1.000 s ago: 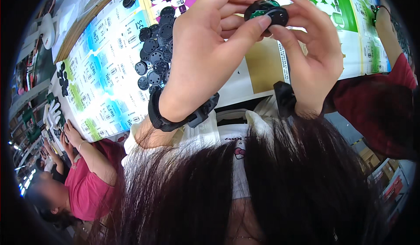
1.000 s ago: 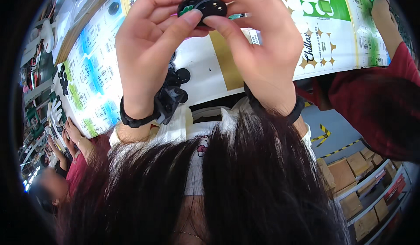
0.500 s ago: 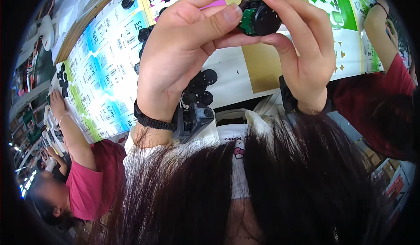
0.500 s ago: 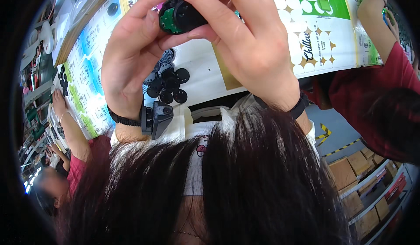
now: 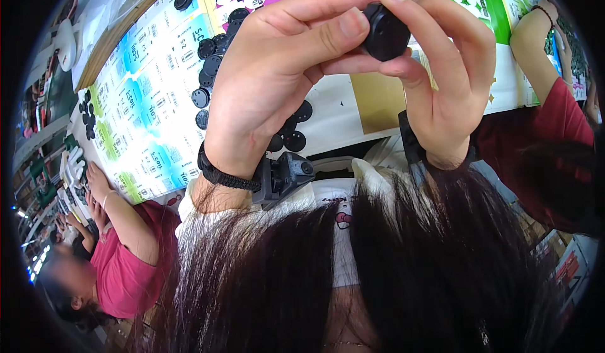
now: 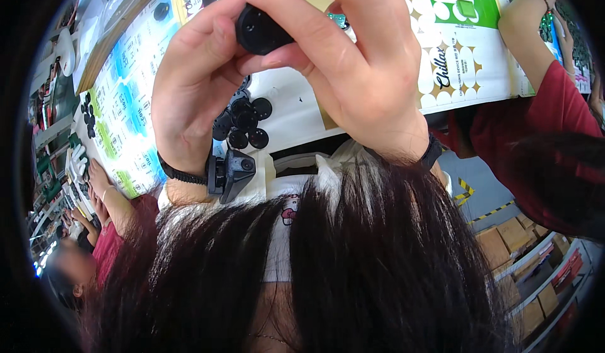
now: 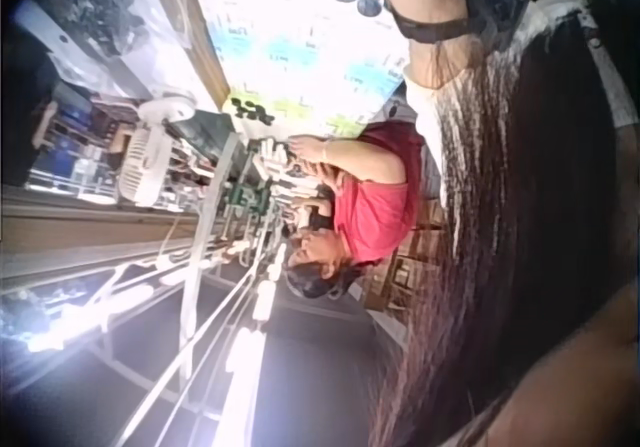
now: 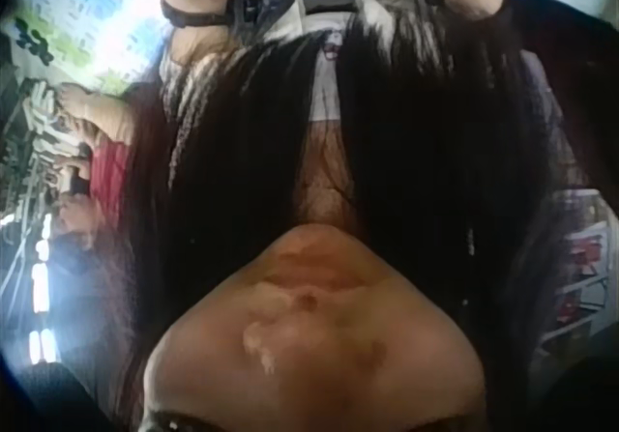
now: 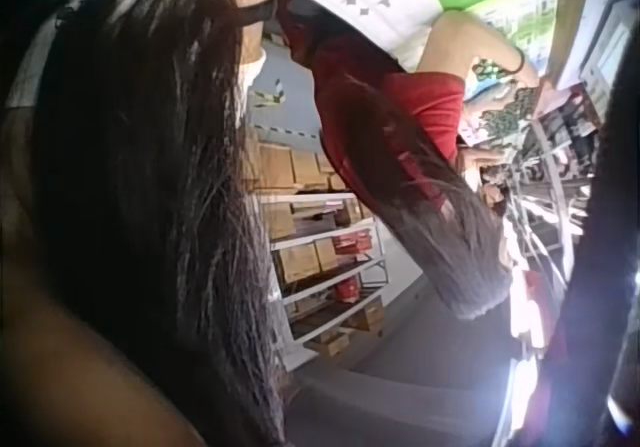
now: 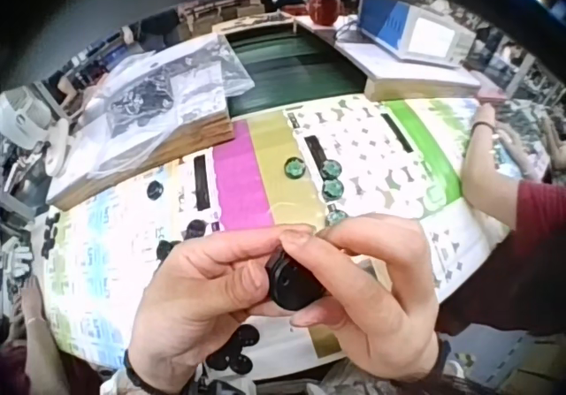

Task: The recorder is assembling small black circular electronic components by joining a green circuit board part with a black plastic housing.

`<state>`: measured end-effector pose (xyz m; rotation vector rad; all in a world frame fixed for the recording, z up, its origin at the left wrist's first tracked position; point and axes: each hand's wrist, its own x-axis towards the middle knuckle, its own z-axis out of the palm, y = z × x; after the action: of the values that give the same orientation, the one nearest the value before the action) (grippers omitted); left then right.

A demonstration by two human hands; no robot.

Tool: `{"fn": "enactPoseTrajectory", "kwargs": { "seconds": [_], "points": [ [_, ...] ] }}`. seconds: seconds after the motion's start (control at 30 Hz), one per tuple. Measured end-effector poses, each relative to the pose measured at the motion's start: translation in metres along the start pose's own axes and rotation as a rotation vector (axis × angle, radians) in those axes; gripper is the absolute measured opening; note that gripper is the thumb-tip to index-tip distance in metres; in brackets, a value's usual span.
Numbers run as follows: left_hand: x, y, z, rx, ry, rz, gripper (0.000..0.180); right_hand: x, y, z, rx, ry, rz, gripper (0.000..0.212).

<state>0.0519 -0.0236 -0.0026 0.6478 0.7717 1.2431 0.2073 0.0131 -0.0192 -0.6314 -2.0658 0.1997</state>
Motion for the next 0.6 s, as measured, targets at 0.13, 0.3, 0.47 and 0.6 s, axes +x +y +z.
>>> {"fn": "enactPoseTrajectory", "kwargs": {
  "seconds": [0.13, 0.3, 0.47, 0.6],
  "points": [
    [-0.002, 0.000, 0.002, 0.021, 0.040, -0.015, 0.030, -0.002, 0.000, 0.001, 0.017, 0.014, 0.016, 0.036],
    [-0.012, 0.006, 0.014, 0.373, 0.098, 0.080, 0.035, -0.003, 0.000, 0.003, -0.031, -0.016, -0.005, 0.035],
    [-0.013, -0.002, 0.012, 0.600, 0.072, 0.207, 0.023, -0.011, -0.001, 0.012, 0.302, 0.052, 0.131, 0.033],
    [-0.015, -0.009, 0.010, 0.845, 0.113, 0.327, 0.018, -0.015, -0.019, 0.027, 0.799, 0.155, 0.550, 0.026]
  ]
}}
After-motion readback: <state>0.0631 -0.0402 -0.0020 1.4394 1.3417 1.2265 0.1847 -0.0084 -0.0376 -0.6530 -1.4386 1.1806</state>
